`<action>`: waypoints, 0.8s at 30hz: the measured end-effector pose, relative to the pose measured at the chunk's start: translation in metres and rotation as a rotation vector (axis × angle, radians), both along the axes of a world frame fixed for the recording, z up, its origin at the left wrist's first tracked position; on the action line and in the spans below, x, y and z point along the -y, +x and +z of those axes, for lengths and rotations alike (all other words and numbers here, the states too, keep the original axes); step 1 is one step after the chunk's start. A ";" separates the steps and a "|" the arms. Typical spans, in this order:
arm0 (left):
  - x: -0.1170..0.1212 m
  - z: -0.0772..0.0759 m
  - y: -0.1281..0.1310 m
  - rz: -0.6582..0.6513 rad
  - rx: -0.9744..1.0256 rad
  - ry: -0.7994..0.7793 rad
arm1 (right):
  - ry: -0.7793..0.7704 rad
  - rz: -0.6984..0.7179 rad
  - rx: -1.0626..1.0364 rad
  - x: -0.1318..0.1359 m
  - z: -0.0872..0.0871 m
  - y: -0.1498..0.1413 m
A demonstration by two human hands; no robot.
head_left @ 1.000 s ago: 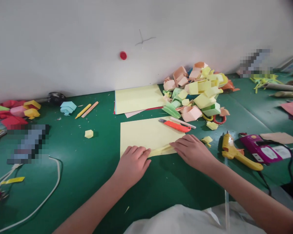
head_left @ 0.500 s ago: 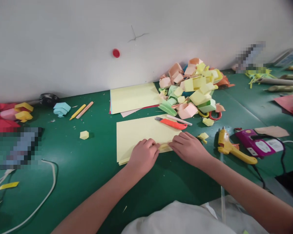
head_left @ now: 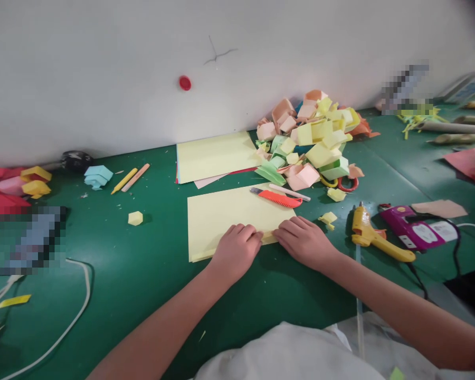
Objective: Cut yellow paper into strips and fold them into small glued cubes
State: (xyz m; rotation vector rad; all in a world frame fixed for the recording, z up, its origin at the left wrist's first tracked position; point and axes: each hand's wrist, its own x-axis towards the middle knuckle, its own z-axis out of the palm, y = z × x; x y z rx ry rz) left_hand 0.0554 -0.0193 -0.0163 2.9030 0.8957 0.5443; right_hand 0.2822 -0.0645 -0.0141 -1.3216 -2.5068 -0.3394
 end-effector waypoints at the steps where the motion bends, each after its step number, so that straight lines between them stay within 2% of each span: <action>1: 0.000 0.000 0.001 -0.010 0.002 0.001 | 0.003 0.007 -0.003 0.000 0.000 0.000; 10: 0.004 -0.002 0.007 0.005 0.002 0.035 | 0.044 0.029 -0.049 0.000 -0.005 0.002; 18: 0.004 -0.005 0.006 0.011 -0.003 0.093 | 0.054 -0.045 -0.106 -0.001 -0.007 0.002; 24: 0.003 -0.005 0.007 0.013 -0.018 0.122 | 0.069 -0.014 -0.090 -0.001 -0.004 0.004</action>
